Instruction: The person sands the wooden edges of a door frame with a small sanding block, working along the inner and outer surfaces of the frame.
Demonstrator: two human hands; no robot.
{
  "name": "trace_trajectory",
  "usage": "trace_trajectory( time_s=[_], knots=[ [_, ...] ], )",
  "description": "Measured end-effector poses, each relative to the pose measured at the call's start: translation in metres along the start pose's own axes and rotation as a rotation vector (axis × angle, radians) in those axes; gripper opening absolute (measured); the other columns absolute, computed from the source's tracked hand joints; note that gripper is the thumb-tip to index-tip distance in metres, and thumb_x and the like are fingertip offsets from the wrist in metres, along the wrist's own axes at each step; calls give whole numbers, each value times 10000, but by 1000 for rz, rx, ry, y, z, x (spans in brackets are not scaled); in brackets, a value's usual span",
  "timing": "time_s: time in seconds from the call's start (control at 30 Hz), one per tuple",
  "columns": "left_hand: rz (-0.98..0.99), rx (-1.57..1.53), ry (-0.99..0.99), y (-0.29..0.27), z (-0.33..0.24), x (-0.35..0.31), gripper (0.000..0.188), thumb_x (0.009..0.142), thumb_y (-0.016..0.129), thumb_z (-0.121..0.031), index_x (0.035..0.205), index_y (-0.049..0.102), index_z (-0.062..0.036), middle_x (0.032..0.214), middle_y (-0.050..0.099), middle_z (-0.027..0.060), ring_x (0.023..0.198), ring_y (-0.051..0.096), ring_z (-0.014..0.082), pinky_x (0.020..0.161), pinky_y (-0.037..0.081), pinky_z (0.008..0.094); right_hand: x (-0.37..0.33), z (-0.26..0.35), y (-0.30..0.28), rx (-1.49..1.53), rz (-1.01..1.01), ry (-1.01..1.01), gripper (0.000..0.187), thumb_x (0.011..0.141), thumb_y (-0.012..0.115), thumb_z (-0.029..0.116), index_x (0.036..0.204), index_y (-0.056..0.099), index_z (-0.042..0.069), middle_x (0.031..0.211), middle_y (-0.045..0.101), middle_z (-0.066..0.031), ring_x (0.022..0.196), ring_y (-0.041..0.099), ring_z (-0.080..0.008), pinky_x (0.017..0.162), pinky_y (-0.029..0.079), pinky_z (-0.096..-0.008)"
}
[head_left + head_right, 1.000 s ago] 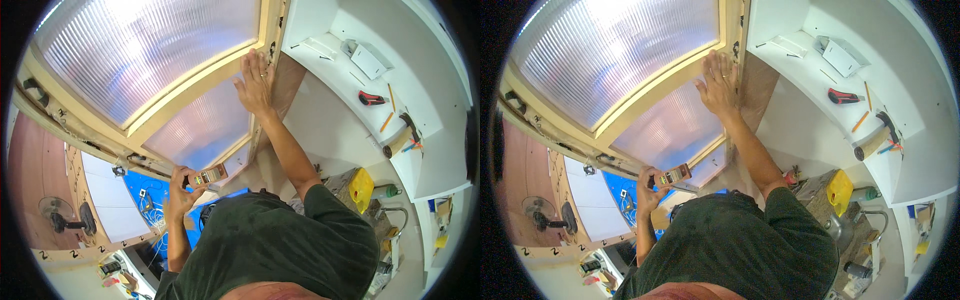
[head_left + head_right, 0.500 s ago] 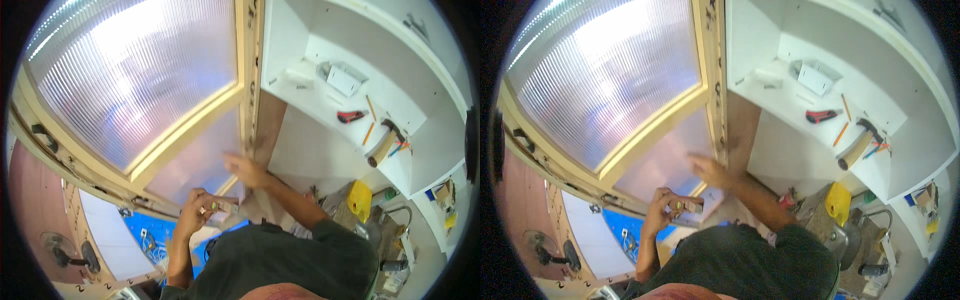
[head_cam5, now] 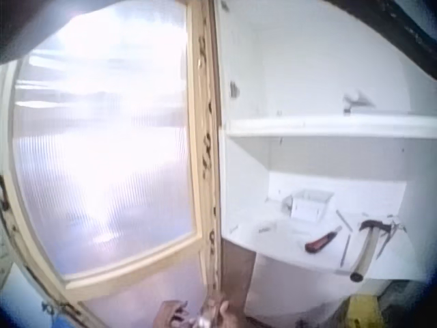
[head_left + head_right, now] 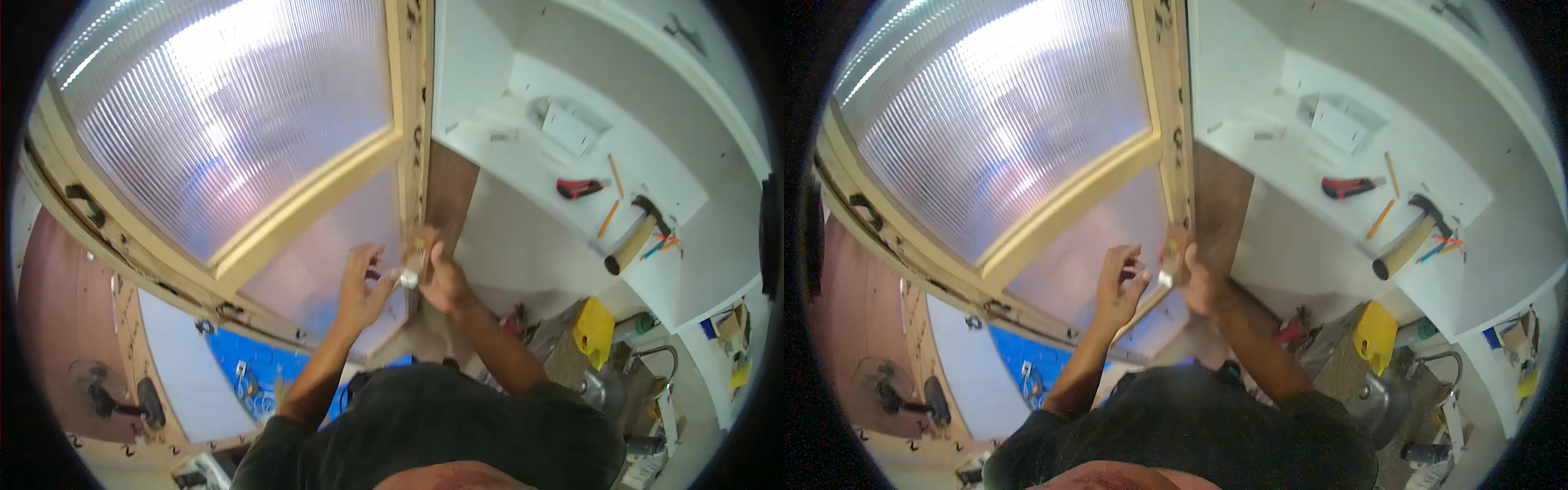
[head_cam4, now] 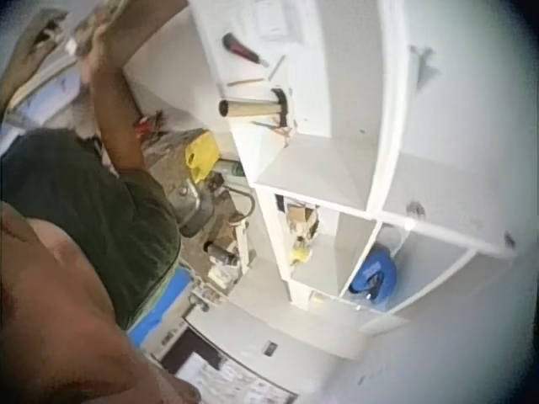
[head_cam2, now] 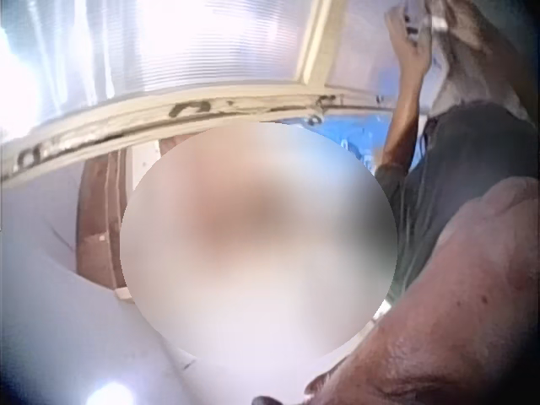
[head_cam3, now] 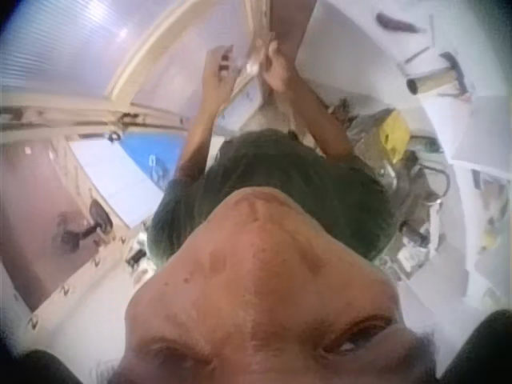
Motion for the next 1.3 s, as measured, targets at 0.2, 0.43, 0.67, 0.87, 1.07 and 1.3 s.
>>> trace_trajectory(
  time_s=[0.2, 0.43, 0.67, 0.87, 1.07, 1.3],
  knots=[
    [-163, 258, 131, 26, -33, 9, 796, 839, 916, -200, 1488, 504, 5, 1271, 591, 183, 1080, 625, 281, 906, 542, 367, 6, -1, 29, 48, 74, 138, 767, 1003, 691, 559, 1564, 486, 77, 1499, 576, -68, 1308, 575, -193, 1091, 488, -376],
    [-194, 687, 161, -37, -57, 34, 656, 803, 918, -131, 1370, 614, -4, 1127, 618, 182, 975, 654, 339, 834, 559, 414, 52, 22, 28, -325, 217, -80, 754, 1012, 765, 251, 1648, 406, 65, 1649, 467, -101, 1479, 461, -226, 1161, 430, -375],
    [-171, 1289, 447, -75, -102, 88, 642, 738, 922, -114, 1327, 670, -74, 1197, 668, 102, 1045, 639, 312, 895, 553, 425, 110, 101, -15, -1169, -98, -715, 648, 971, 759, 109, 1544, 476, 4, 1559, 506, -213, 1460, 478, -372, 1206, 406, -480],
    [-197, 1309, 466, -67, -84, 105, 597, 770, 920, -166, 1302, 661, -86, 1198, 681, 73, 1042, 649, 295, 887, 544, 423, 144, 78, -29, -1371, -227, -821, 783, 903, 813, 100, 1565, 413, -21, 1542, 444, -308, 1437, 461, -473, 1208, 405, -522],
    [-184, 1317, 450, -55, -82, 127, 552, 783, 915, -203, 1260, 658, -98, 1174, 685, 61, 1039, 651, 293, 903, 515, 435, 162, 72, -34, -1166, -291, -609, 905, 894, 842, 147, 1623, 335, -28, 1552, 394, -359, 1395, 479, -504, 1192, 417, -553],
    [-182, 1331, 464, -47, -70, 145, 557, 771, 911, -180, 1261, 656, -103, 1161, 679, 57, 1046, 635, 294, 891, 500, 444, 169, 73, -42, -1267, -298, -679, 951, 861, 876, 196, 1618, 347, -28, 1507, 413, -391, 1410, 438, -559, 1185, 391, -597]
  ],
)
Point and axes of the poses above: each hand's wrist, its own x-axis towards the middle knuckle, its own y-axis out of the palm, z = x × y, the point moved 3 cm from there along x, towards the middle knuckle
